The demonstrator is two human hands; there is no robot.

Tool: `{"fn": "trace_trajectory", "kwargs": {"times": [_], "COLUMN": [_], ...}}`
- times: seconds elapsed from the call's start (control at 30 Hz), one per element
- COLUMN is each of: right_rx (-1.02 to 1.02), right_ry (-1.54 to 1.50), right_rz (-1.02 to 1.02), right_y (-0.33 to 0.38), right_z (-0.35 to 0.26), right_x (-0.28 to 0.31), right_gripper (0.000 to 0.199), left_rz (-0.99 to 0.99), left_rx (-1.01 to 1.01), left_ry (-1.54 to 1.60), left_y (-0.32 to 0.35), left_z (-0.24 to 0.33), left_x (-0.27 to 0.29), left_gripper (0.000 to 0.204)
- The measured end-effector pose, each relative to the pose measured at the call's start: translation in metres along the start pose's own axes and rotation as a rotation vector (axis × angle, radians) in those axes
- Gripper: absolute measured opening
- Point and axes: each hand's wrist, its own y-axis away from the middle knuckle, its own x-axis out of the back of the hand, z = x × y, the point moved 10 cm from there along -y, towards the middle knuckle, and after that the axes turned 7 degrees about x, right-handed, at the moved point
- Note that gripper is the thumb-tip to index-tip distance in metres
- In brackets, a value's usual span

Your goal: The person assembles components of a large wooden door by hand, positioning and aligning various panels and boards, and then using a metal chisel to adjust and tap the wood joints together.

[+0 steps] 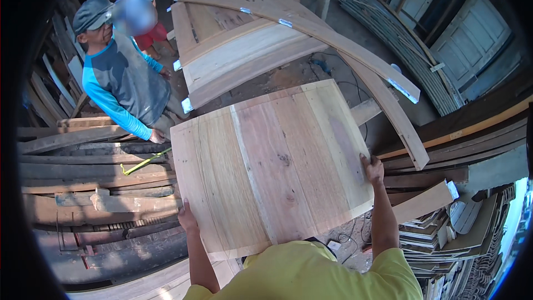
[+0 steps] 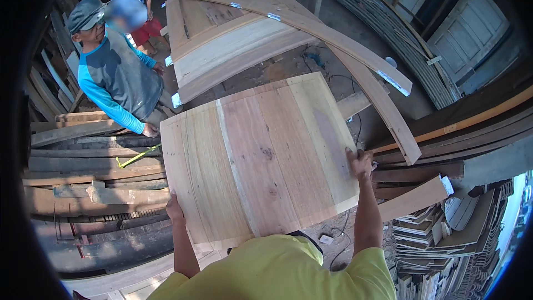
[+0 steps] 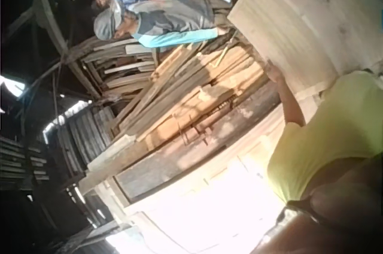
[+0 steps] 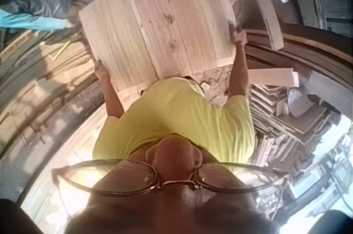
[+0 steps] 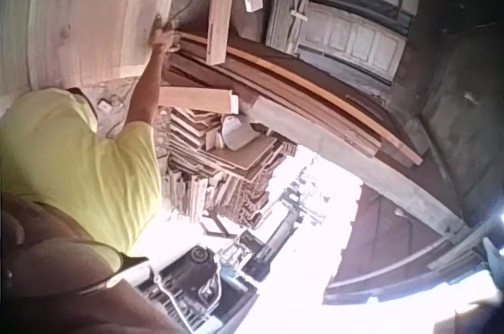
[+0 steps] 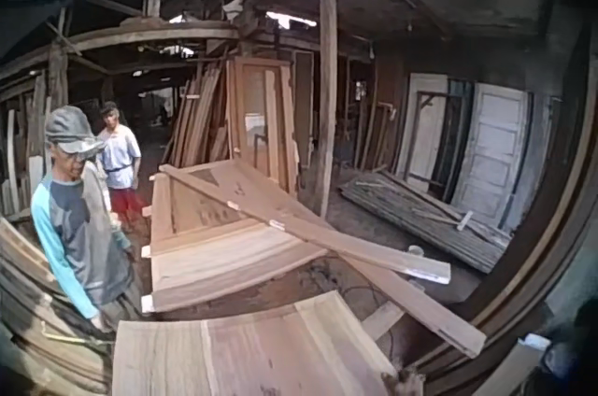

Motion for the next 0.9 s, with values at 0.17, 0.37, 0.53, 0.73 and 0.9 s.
{"fn": "trace_trajectory", "kwargs": {"times": [0.17,0.37,0.53,0.73,0.9], "right_rx": [-0.087,-0.846,-0.593,-0.634,-0.556], "right_ry": [0.063,-1.086,-1.346,-1.331,-1.300], "right_rz": [0.520,0.244,0.571,0.694,0.684], "right_y": [0.089,0.241,0.195,0.150,0.081], "right_z": [0.003,0.036,0.005,0.004,0.022], "right_x": [0.072,-0.049,-0.074,-0.061,-0.029], "right_gripper": [0.085,0.098,0.052,0.047,0.046], "left_rz": [-0.192,-0.254,-0.372,-0.453,-0.475], "left_rx": [0.056,0.042,0.008,0.086,0.109], "left_ry": [0.181,0.258,0.340,0.211,0.272], "left_y": [0.004,-0.008,-0.051,-0.074,-0.037], "left_z": [-0.001,0.005,0.065,0.093,0.087], "left_x": [-0.003,-0.021,-0.060,-0.117,-0.163], "left_gripper": [0.054,0.035,0.054,0.062,0.057]}}
